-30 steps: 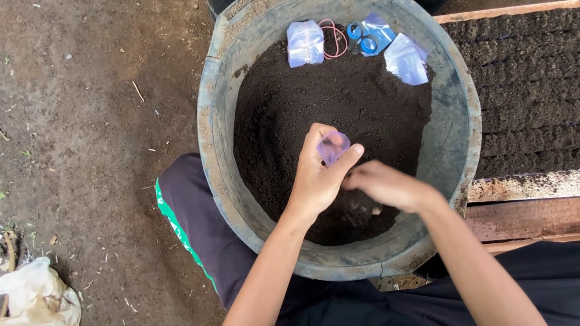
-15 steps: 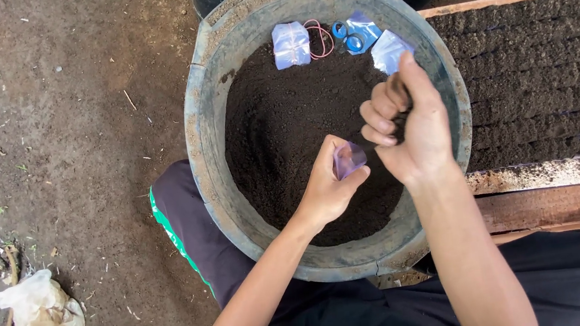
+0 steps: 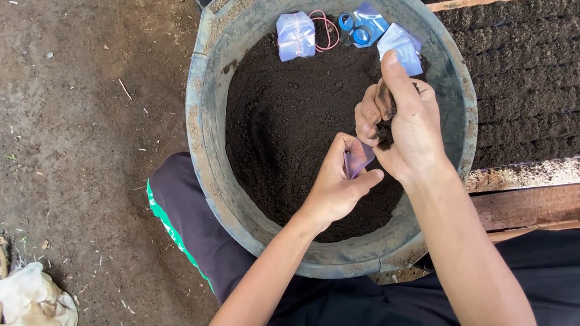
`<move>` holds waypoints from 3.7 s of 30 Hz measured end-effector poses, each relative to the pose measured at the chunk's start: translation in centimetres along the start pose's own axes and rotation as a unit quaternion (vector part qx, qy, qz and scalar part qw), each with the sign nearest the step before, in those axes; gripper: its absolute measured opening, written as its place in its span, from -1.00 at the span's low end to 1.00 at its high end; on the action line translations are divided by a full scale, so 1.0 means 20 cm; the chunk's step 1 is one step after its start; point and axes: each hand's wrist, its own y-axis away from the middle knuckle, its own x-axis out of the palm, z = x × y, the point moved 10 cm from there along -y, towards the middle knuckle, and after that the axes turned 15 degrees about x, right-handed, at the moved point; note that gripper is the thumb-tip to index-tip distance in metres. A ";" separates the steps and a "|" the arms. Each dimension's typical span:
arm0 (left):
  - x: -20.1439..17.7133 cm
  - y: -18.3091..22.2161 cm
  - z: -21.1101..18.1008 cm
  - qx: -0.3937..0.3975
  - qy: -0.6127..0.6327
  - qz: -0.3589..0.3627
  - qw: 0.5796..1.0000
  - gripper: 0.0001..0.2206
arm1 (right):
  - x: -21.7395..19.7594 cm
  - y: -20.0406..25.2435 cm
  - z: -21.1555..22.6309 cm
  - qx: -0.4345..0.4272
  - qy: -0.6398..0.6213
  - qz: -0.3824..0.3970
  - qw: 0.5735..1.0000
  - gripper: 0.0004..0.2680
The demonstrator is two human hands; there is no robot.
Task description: Preparing soil and small packets for planting, including using a small tool to poke holes in a seedling tray.
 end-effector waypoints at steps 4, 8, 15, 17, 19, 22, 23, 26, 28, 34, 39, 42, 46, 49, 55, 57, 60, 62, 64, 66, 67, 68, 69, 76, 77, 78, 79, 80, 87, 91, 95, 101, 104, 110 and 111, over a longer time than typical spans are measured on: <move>0.00 0.00 -0.03 0.015 0.002 0.005 1.000 -0.76 | 0.00 0.00 0.01 -0.017 -0.001 0.000 1.000 -0.61; 0.06 0.00 -0.09 0.018 0.019 0.022 0.999 -0.75 | 0.04 0.02 0.02 -0.018 0.002 0.033 0.999 -0.60; 0.06 0.00 -0.03 0.025 0.028 0.028 0.999 -0.73 | 0.03 0.02 0.02 -0.033 0.032 0.028 0.999 -0.60; 0.05 0.00 -0.02 0.031 0.029 0.031 0.999 -0.72 | 0.05 0.02 0.02 -0.027 0.024 0.041 0.999 -0.59; 0.05 0.00 -0.02 0.037 0.029 0.035 0.998 -0.71 | 0.07 0.03 0.02 -0.021 0.016 0.053 0.998 -0.59; 0.05 0.00 -0.06 0.035 0.028 0.036 0.998 -0.70 | 0.07 0.04 0.03 -0.029 0.023 0.042 0.998 -0.58; 0.05 0.01 -0.06 0.033 0.027 0.037 0.998 -0.70 | 0.07 0.04 0.04 -0.036 0.030 0.026 0.999 -0.58; 0.06 0.01 -0.07 0.031 0.025 0.039 0.998 -0.69 | 0.05 0.04 0.03 -0.042 0.039 0.018 0.998 -0.58; 0.06 0.02 -0.07 0.029 0.024 0.039 0.999 -0.68 | 0.07 0.05 0.04 -0.041 0.039 0.025 0.998 -0.59; 0.04 0.02 -0.05 0.033 0.005 0.033 0.999 -0.68 | 0.11 0.07 0.05 -0.034 0.068 0.041 0.996 -0.56; 0.07 0.01 -0.16 0.028 -0.032 0.053 0.998 -0.71 | 0.09 0.05 0.04 -0.062 0.058 0.057 0.995 -0.59; 0.07 0.01 -0.15 0.027 -0.034 0.055 0.998 -0.71 | 0.17 0.09 0.04 -0.026 0.061 0.102 0.993 -0.58; 0.10 0.00 -0.16 0.028 -0.030 0.062 0.997 -0.73 | 0.11 0.06 0.02 -0.041 0.077 0.074 0.993 -0.55; 0.12 0.00 -0.22 0.029 -0.026 0.071 0.997 -0.75 | 0.09 0.07 0.04 -0.078 0.098 0.038 0.991 -0.56; 0.10 0.00 -0.18 0.073 -0.002 0.040 0.997 -0.71 | 0.11 0.06 -0.01 -0.015 0.044 0.071 0.996 -0.55; 0.12 -0.01 -0.23 0.090 0.016 0.022 0.996 -0.72 | 0.04 0.03 -0.03 -0.011 0.005 0.027 1.000 -0.55; 0.06 -0.01 -0.10 0.102 0.023 0.030 0.994 -0.71 | 0.06 0.05 0.02 -0.026 0.145 -0.007 0.989 -0.52; 0.11 -0.01 -0.21 0.102 0.024 0.026 0.994 -0.70 | 0.05 0.05 0.00 -0.032 0.094 0.027 0.995 -0.55; 0.13 -0.02 -0.29 0.100 0.021 0.018 0.995 -0.69 | 0.08 0.08 0.06 -0.034 0.041 0.068 0.996 -0.58; 0.13 0.01 -0.21 -0.037 -0.018 0.030 0.999 -0.62 | 0.18 0.15 0.12 -0.015 0.161 0.072 0.984 -0.56; 0.14 0.01 -0.21 -0.034 -0.016 0.038 0.999 -0.62 | 0.17 0.16 0.13 -0.022 0.163 0.068 0.984 -0.56; 0.13 0.02 -0.20 -0.048 -0.018 0.030 0.998 -0.68 | 0.18 0.16 0.13 -0.027 0.170 0.083 0.982 -0.58; 0.12 0.03 -0.19 -0.061 -0.019 0.023 0.998 -0.73 | 0.19 0.17 0.12 -0.032 0.177 0.098 0.979 -0.60; -0.02 0.03 -0.09 -0.087 -0.024 -0.112 0.990 -0.40 | 0.04 0.10 0.07 -0.014 0.154 0.106 0.982 -0.82; -0.03 0.03 -0.08 -0.094 0.025 -0.124 0.987 -0.57 | 0.00 0.10 0.14 -0.072 0.256 0.067 0.962 -0.88; -0.03 0.04 -0.08 -0.102 0.076 -0.136 0.983 -0.70 | -0.03 0.12 0.21 -0.128 0.354 0.024 0.926 -0.84; -0.05 0.06 -0.13 -0.100 0.067 -0.149 0.981 -0.70 | -0.07 0.10 0.21 -0.123 0.346 0.037 0.929 -0.84; -0.04 0.05 -0.16 -0.103 0.086 -0.154 0.979 -0.81 | -0.22 0.04 0.18 -0.051 0.424 -0.054 0.902 -0.82; -0.11 0.04 -0.14 -0.113 0.165 -0.204 0.958 -0.63 | -0.45 -0.06 -0.19 0.134 0.912 -0.064 0.382 -0.48; -0.13 0.05 -0.15 -0.118 0.171 -0.225 0.952 -0.54 | -0.42 -0.20 -0.30 0.107 0.908 -0.065 0.400 -0.44; -0.22 0.05 -0.17 -0.090 0.121 -0.283 0.947 -0.52 | -0.30 -0.26 -0.35 0.125 0.897 -0.065 0.418 -0.37; -0.26 0.03 -0.19 -0.056 0.105 -0.297 0.947 -0.51 | -0.38 -0.49 -0.93 0.074 0.922 -0.013 0.380 -0.45; -0.25 0.03 -0.19 -0.047 0.122 -0.299 0.945 -0.52 | -0.40 -0.50 -1.06 0.018 0.911 -0.009 0.412 -0.53; -0.24 0.03 -0.21 -0.058 0.154 -0.289 0.943 -0.50 | -0.35 -0.33 -0.84 0.177 0.635 -0.019 0.751 -0.83; -0.23 0.03 -0.21 -0.067 0.158 -0.287 0.942 -0.51 | -0.37 -0.32 -0.80 0.204 0.498 -0.017 0.842 -0.79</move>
